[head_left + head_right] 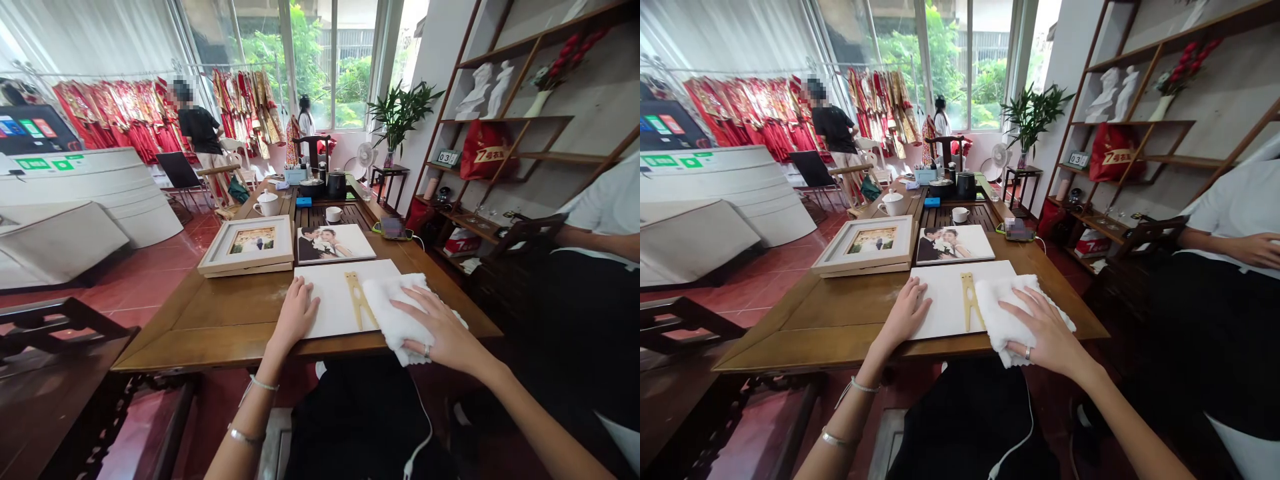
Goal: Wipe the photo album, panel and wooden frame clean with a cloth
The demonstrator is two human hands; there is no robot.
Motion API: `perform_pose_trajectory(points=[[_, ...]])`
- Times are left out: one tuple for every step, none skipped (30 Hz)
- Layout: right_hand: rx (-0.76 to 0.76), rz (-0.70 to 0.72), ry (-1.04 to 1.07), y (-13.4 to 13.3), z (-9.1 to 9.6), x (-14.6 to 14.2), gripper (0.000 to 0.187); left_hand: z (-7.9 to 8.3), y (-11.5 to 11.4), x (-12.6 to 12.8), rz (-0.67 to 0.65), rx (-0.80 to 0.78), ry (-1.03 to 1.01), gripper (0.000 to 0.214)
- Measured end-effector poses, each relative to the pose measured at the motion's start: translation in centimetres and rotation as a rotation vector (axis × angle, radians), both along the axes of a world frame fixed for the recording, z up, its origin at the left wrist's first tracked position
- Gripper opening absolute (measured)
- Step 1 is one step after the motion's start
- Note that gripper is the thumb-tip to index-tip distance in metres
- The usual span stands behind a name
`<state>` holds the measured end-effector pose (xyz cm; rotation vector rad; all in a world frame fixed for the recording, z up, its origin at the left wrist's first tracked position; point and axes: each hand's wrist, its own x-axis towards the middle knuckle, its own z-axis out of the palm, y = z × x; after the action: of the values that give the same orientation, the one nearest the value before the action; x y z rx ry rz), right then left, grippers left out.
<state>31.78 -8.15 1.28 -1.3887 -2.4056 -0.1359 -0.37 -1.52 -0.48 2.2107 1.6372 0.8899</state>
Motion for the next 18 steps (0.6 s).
perform_pose_trajectory(points=[[0.004, -0.011, 0.008, 0.3, 0.0, 0.0, 0.058, 0.0, 0.0, 0.0, -0.004, -0.002, 0.005, 0.036], [0.006, -0.026, 0.017, 0.6, 0.0, -0.1, 0.055, -0.1, 0.1, -0.1, -0.009, -0.003, 0.011, 0.036], [0.006, -0.042, 0.026, 0.9, 0.0, 0.0, 0.052, -0.1, 0.1, -0.1, -0.012, -0.002, 0.013, 0.036], [0.004, -0.054, 0.037, 1.3, 0.0, 0.0, 0.051, -0.1, 0.1, -0.1, -0.014, 0.001, 0.013, 0.036], [-0.001, -0.061, 0.050, 1.7, 0.0, 0.1, 0.050, -0.1, 0.1, -0.1, -0.015, 0.005, 0.011, 0.036], [-0.009, -0.063, 0.062, 2.1, 0.1, 0.2, 0.048, -0.1, 0.1, -0.2, -0.015, 0.008, 0.010, 0.036], [-0.020, -0.062, 0.074, 2.6, 0.1, 0.2, 0.047, -0.1, 0.1, -0.2, -0.016, 0.011, 0.008, 0.036], [-0.030, -0.065, 0.085, 3.1, 0.2, 0.3, 0.046, -0.2, 0.1, -0.2, -0.017, 0.013, 0.008, 0.035], [-0.040, -0.073, 0.094, 3.8, 0.2, 0.3, 0.045, -0.2, 0.1, -0.2, -0.018, 0.015, 0.010, 0.035], [-0.049, -0.086, 0.100, 4.6, 0.3, 0.2, 0.045, -0.2, 0.1, -0.2, -0.019, 0.016, 0.011, 0.035], [-0.059, -0.105, 0.105, 5.4, 0.4, 0.0, 0.045, -0.2, 0.1, -0.2, -0.020, 0.017, 0.014, 0.035], [-0.069, -0.129, 0.109, 6.3, 0.5, -0.3, 0.046, -0.2, 0.1, -0.2, -0.020, 0.018, 0.016, 0.035], [-0.079, -0.156, 0.113, 7.2, 0.6, -0.6, 0.047, -0.2, 0.1, -0.2, -0.020, 0.018, 0.019, 0.035], [-0.091, -0.181, 0.113, 8.2, 0.8, -1.1, 0.048, -0.2, 0.1, -0.2, -0.022, 0.016, 0.021, 0.035], [-0.106, -0.204, 0.109, 9.1, 1.0, -1.6, 0.048, -0.2, 0.1, -0.2, -0.025, 0.014, 0.023, 0.035], [-0.120, -0.225, 0.101, 9.9, 1.1, -2.2, 0.048, -0.2, 0.1, -0.2, -0.028, 0.012, 0.025, 0.036], [-0.132, -0.242, 0.091, 10.7, 1.3, -2.7, 0.048, -0.1, 0.1, -0.2, -0.031, 0.010, 0.025, 0.036], [-0.143, -0.255, 0.081, 11.5, 1.5, -3.2, 0.048, -0.1, 0.1, -0.2, -0.031, 0.010, 0.025, 0.036]])
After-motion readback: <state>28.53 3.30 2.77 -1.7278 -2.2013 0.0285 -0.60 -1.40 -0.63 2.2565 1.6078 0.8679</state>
